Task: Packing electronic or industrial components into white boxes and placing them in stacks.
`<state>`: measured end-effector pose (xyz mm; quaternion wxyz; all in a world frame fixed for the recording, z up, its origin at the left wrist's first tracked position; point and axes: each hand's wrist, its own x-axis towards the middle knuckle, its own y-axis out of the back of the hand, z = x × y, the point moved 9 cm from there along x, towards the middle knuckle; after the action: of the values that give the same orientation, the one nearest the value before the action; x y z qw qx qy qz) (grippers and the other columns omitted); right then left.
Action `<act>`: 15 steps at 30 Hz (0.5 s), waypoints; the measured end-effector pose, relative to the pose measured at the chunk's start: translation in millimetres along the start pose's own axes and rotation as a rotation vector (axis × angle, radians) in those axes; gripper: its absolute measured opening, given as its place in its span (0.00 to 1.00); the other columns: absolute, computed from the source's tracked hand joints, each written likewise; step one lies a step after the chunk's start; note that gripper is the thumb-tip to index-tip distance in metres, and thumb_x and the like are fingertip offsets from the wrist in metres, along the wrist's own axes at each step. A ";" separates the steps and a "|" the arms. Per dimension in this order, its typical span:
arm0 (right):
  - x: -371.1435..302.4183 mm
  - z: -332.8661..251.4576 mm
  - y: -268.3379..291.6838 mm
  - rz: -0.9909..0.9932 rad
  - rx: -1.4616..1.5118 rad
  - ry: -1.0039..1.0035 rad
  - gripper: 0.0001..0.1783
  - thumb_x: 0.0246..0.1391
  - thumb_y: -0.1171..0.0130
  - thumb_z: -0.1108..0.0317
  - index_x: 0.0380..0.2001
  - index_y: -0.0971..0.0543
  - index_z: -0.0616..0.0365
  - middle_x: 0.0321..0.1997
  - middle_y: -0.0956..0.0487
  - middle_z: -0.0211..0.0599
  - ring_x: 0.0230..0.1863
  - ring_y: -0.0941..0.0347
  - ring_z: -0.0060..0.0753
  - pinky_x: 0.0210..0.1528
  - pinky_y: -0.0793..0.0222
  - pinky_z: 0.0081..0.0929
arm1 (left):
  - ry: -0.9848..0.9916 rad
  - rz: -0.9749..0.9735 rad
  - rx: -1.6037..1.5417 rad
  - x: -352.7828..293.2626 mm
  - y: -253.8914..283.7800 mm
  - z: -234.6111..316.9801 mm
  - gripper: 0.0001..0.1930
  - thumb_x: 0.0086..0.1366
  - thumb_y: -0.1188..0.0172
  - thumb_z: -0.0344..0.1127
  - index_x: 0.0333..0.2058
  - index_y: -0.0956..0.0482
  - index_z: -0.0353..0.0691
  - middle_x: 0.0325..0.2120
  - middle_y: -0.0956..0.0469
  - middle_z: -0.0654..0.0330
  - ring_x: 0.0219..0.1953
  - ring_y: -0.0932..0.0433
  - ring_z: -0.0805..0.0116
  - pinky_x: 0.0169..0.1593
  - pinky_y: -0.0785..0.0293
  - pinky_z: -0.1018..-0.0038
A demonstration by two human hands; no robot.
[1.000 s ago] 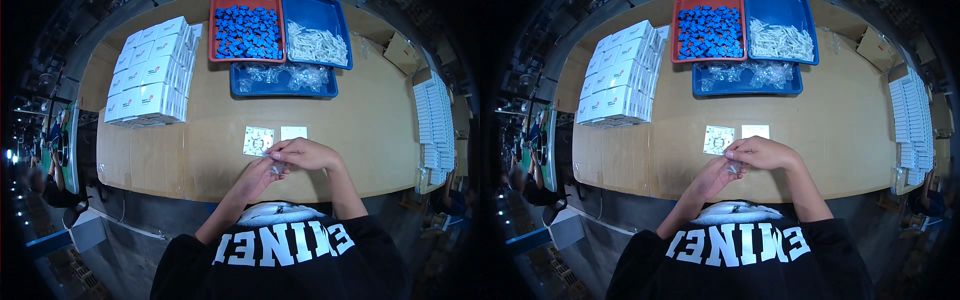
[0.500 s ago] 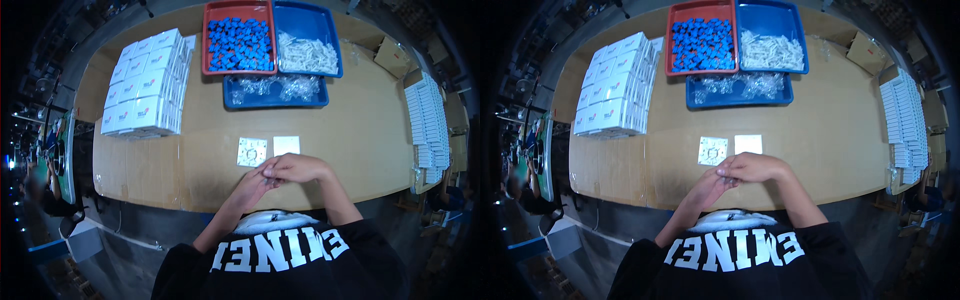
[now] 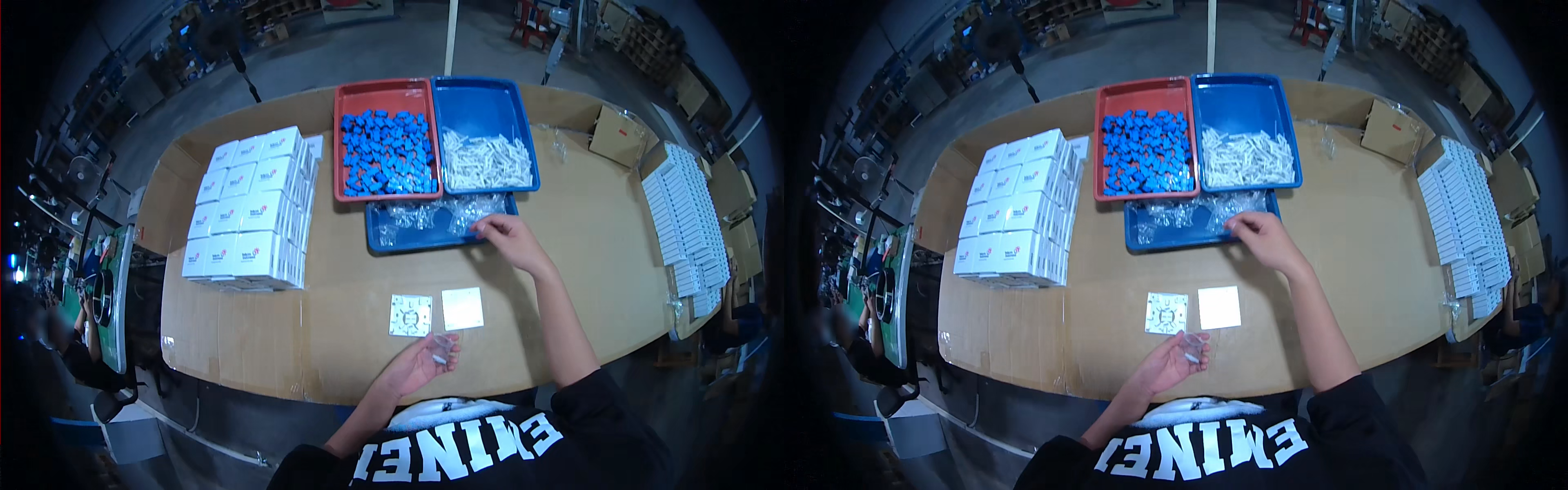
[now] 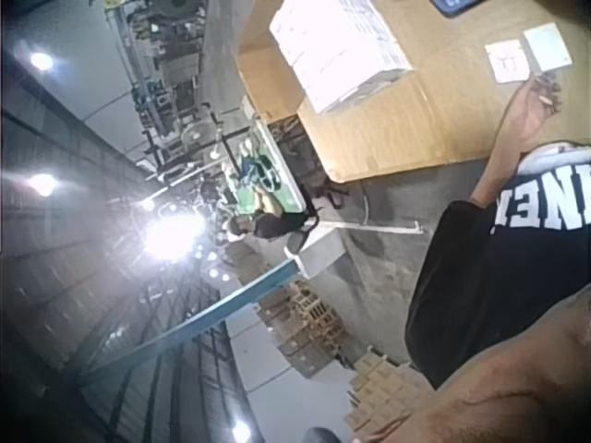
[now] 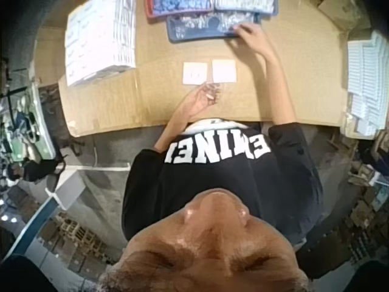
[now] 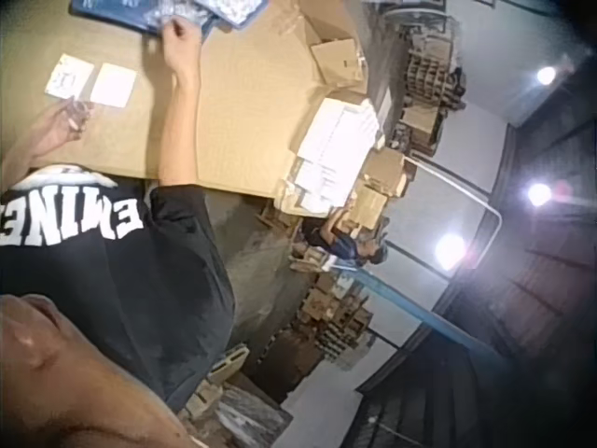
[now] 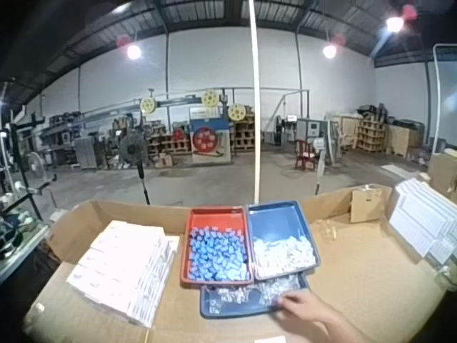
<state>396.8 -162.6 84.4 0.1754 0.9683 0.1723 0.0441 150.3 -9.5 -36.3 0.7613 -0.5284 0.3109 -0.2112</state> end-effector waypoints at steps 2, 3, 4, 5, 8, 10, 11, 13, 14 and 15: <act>26.4 12.0 24.8 0.089 -0.058 0.047 0.11 0.68 0.41 0.68 0.43 0.15 0.66 0.40 0.13 0.36 0.40 0.20 0.25 0.47 0.25 0.26 | 0.044 -0.095 -0.152 0.4 2.9 -7.2 0.30 0.81 0.57 0.53 0.64 0.29 0.31 0.50 0.19 0.51 0.50 0.20 0.54 0.61 0.28 0.57; 40.0 14.6 37.3 0.167 -0.106 0.076 0.10 0.67 0.41 0.70 0.44 0.15 0.65 0.39 0.13 0.36 0.40 0.20 0.25 0.46 0.25 0.27 | 0.039 -0.103 -0.140 0.4 7.2 -7.3 0.30 0.81 0.57 0.53 0.64 0.29 0.31 0.50 0.19 0.51 0.50 0.20 0.54 0.61 0.28 0.57; 50.3 11.3 48.4 0.223 -0.153 0.089 0.10 0.65 0.40 0.71 0.44 0.14 0.63 0.39 0.12 0.38 0.40 0.18 0.28 0.46 0.24 0.29 | 0.041 -0.133 -0.151 0.4 8.2 -8.0 0.29 0.81 0.56 0.53 0.64 0.28 0.31 0.50 0.19 0.51 0.50 0.20 0.54 0.61 0.28 0.57; 61.6 8.7 55.5 0.231 -0.158 0.100 0.10 0.65 0.40 0.71 0.44 0.14 0.63 0.39 0.12 0.38 0.40 0.18 0.28 0.46 0.24 0.29 | 0.044 -0.162 -0.162 0.7 10.4 -8.7 0.29 0.81 0.56 0.52 0.63 0.28 0.31 0.50 0.19 0.51 0.50 0.20 0.54 0.62 0.29 0.56; 96.4 11.5 82.9 0.408 -0.327 0.167 0.11 0.61 0.37 0.70 0.45 0.14 0.62 0.38 0.13 0.45 0.39 0.15 0.41 0.45 0.23 0.34 | 0.044 -0.170 -0.174 0.6 22.7 -10.7 0.29 0.81 0.56 0.52 0.63 0.27 0.31 0.50 0.19 0.51 0.49 0.21 0.55 0.63 0.30 0.56; 118.7 7.3 88.7 0.439 -0.394 0.166 0.11 0.61 0.37 0.70 0.44 0.14 0.61 0.38 0.13 0.45 0.39 0.16 0.44 0.45 0.22 0.36 | 0.039 -0.177 -0.184 1.7 20.2 -6.9 0.29 0.81 0.57 0.52 0.63 0.28 0.31 0.50 0.20 0.50 0.49 0.21 0.55 0.63 0.30 0.56; 126.6 5.7 92.4 0.470 -0.460 0.157 0.11 0.61 0.37 0.69 0.44 0.14 0.61 0.39 0.13 0.46 0.39 0.16 0.47 0.44 0.22 0.38 | 0.052 -0.167 -0.154 2.8 19.7 -8.5 0.29 0.81 0.57 0.52 0.64 0.29 0.31 0.50 0.20 0.52 0.50 0.21 0.56 0.62 0.28 0.58; 142.5 2.7 92.2 0.464 -0.489 0.115 0.09 0.59 0.38 0.71 0.41 0.14 0.59 0.39 0.13 0.45 0.41 0.18 0.51 0.46 0.23 0.42 | 0.058 -0.155 -0.119 4.4 17.7 -7.7 0.30 0.81 0.57 0.53 0.65 0.30 0.31 0.51 0.20 0.53 0.50 0.21 0.56 0.61 0.26 0.60; 152.8 0.9 88.8 0.445 -0.582 0.207 0.08 0.58 0.38 0.71 0.40 0.14 0.58 0.40 0.14 0.44 0.42 0.18 0.51 0.47 0.24 0.42 | 0.070 -0.163 -0.127 5.2 16.2 -7.9 0.29 0.82 0.57 0.52 0.65 0.29 0.31 0.51 0.21 0.52 0.50 0.21 0.56 0.62 0.28 0.59; 158.4 -7.5 82.6 0.424 -0.675 0.300 0.08 0.57 0.38 0.71 0.38 0.14 0.57 0.40 0.14 0.43 0.44 0.19 0.50 0.48 0.24 0.43 | 0.081 -0.170 -0.135 6.4 15.5 -7.8 0.29 0.82 0.58 0.51 0.65 0.29 0.31 0.52 0.21 0.51 0.50 0.21 0.56 0.64 0.29 0.58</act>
<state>570.4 -177.5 124.7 0.4426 0.8534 -0.0314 0.2736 149.3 -13.4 -54.3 0.6900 -0.5942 0.3087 -0.2748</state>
